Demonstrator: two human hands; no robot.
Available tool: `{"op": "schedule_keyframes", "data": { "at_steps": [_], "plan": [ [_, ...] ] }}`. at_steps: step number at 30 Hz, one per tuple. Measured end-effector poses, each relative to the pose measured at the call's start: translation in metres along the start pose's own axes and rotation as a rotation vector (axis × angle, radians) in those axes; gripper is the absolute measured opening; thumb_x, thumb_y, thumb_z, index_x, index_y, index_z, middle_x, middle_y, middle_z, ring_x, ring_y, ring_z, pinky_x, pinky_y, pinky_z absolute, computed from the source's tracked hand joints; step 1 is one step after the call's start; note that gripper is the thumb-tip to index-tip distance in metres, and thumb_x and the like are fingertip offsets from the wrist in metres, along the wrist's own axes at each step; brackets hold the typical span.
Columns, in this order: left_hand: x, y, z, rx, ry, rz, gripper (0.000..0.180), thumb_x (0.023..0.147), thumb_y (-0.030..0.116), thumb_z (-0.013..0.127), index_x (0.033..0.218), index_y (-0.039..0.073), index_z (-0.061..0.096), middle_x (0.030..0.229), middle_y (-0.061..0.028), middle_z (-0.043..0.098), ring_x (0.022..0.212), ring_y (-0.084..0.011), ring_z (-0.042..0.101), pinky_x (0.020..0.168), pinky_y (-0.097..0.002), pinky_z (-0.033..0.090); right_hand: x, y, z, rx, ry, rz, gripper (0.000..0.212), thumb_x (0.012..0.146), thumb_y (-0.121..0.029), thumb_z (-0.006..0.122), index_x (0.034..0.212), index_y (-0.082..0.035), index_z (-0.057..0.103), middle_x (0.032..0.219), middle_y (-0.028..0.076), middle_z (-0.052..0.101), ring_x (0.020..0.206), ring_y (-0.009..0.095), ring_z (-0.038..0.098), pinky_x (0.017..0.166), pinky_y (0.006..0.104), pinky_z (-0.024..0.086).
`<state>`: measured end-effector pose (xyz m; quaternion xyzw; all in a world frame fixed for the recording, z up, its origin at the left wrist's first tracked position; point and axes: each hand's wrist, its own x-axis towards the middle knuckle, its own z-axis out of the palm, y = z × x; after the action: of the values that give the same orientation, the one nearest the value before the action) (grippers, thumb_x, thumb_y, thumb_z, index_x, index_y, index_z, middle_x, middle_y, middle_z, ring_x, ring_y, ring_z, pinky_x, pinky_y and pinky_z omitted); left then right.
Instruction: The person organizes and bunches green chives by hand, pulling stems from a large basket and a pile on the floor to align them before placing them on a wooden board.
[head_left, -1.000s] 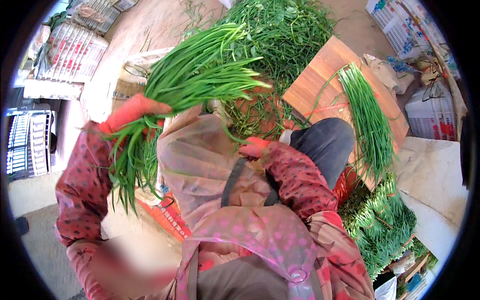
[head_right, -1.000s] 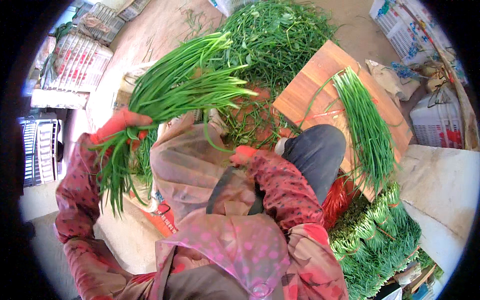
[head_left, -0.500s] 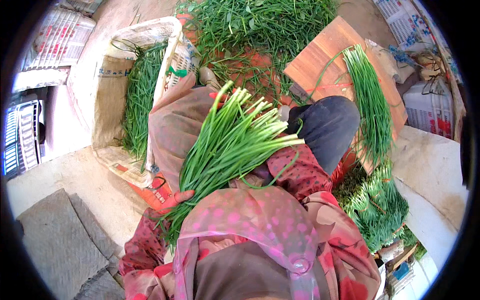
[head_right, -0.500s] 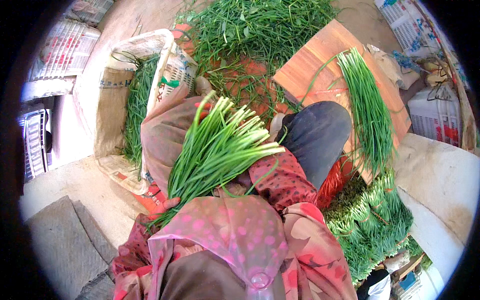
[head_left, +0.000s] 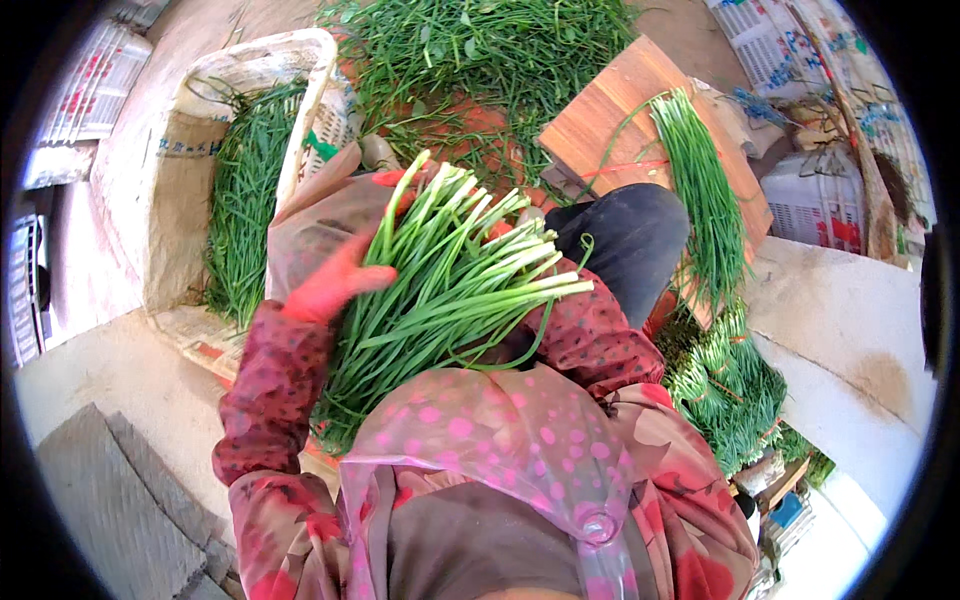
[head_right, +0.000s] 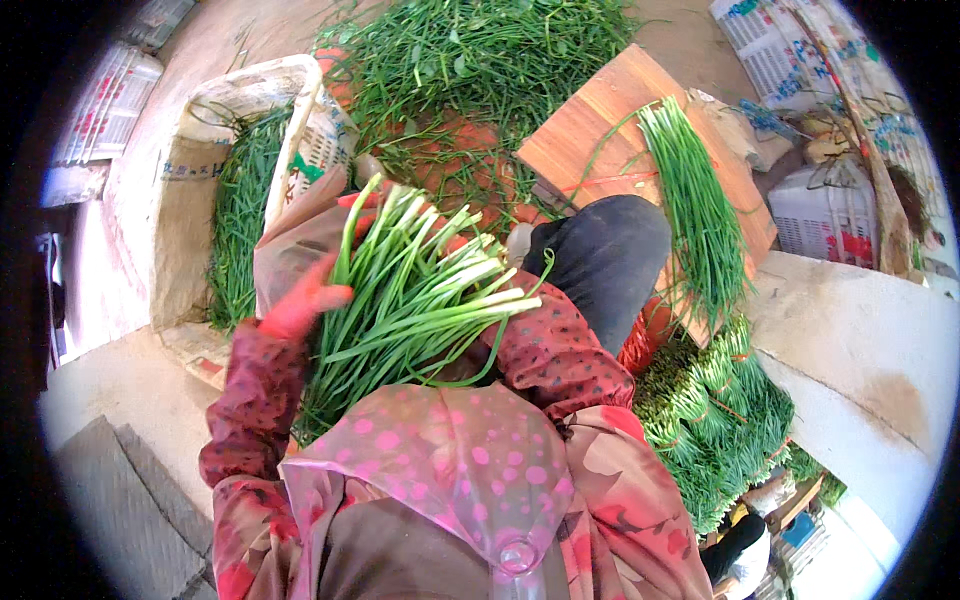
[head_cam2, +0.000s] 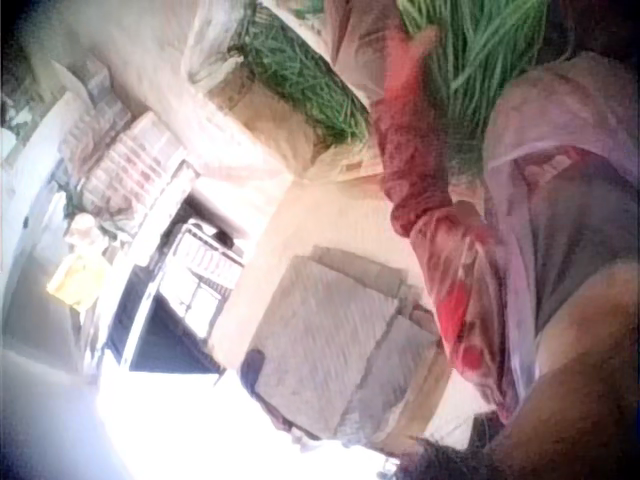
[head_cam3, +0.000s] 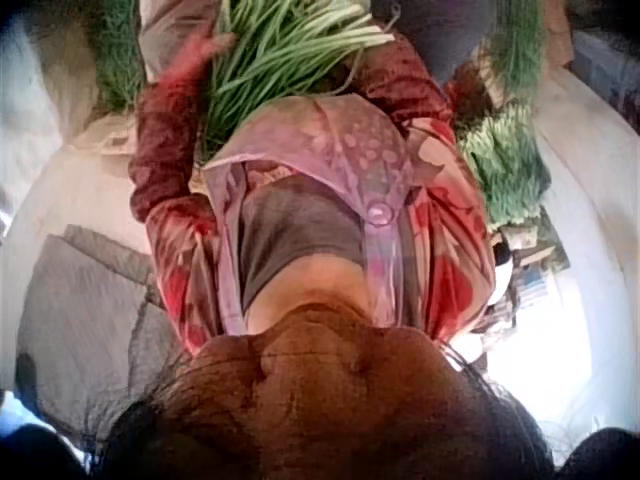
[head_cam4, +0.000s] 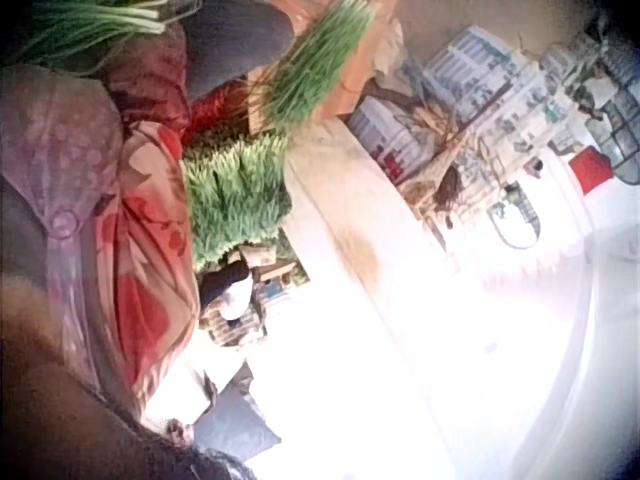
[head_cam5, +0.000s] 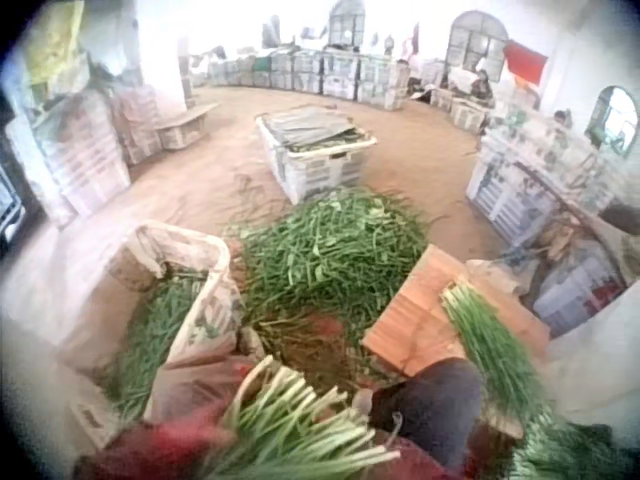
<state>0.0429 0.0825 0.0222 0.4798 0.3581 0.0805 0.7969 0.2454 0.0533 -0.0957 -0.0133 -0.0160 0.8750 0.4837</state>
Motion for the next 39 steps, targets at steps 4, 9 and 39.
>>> {"op": "schedule_keyframes", "data": {
  "at_steps": [4,9,39],
  "plan": [
    [0.006,-0.026,0.020,-0.408,-0.222,-0.324,0.084,0.071,0.044,0.073,0.137,0.005,0.038,0.126,-0.0125,0.055,0.108,-0.0244,0.058,0.095,-0.0372,0.046,-0.025,-0.009,0.017,-0.437,0.249,-0.116,0.048,0.094,-0.030,0.051,0.132,-0.002,0.043,0.110,0.013,0.063,0.085,0.020,0.065,0.077,0.0313,0.055],
    [-0.005,-0.045,0.014,-0.704,-0.148,-0.347,0.071,0.077,0.038,0.070,0.134,0.005,0.043,0.120,-0.0128,0.060,0.104,-0.0243,0.061,0.092,-0.0387,0.050,-0.135,-0.024,-0.023,-0.596,0.644,-0.179,0.063,0.093,-0.051,0.043,0.134,-0.002,0.043,0.123,0.012,0.055,0.111,0.025,0.055,0.095,0.0402,0.044],
    [-0.069,-0.065,0.035,-0.594,0.487,0.057,0.052,0.080,0.015,0.071,0.125,-0.001,0.049,0.109,-0.0079,0.062,0.093,-0.0167,0.061,0.084,-0.0318,0.050,0.005,0.009,0.028,-2.257,0.575,-0.308,0.030,0.083,-0.033,0.057,0.085,-0.004,0.065,0.089,0.015,0.065,0.088,0.033,0.061,0.075,0.0413,0.049]
  ]
}}
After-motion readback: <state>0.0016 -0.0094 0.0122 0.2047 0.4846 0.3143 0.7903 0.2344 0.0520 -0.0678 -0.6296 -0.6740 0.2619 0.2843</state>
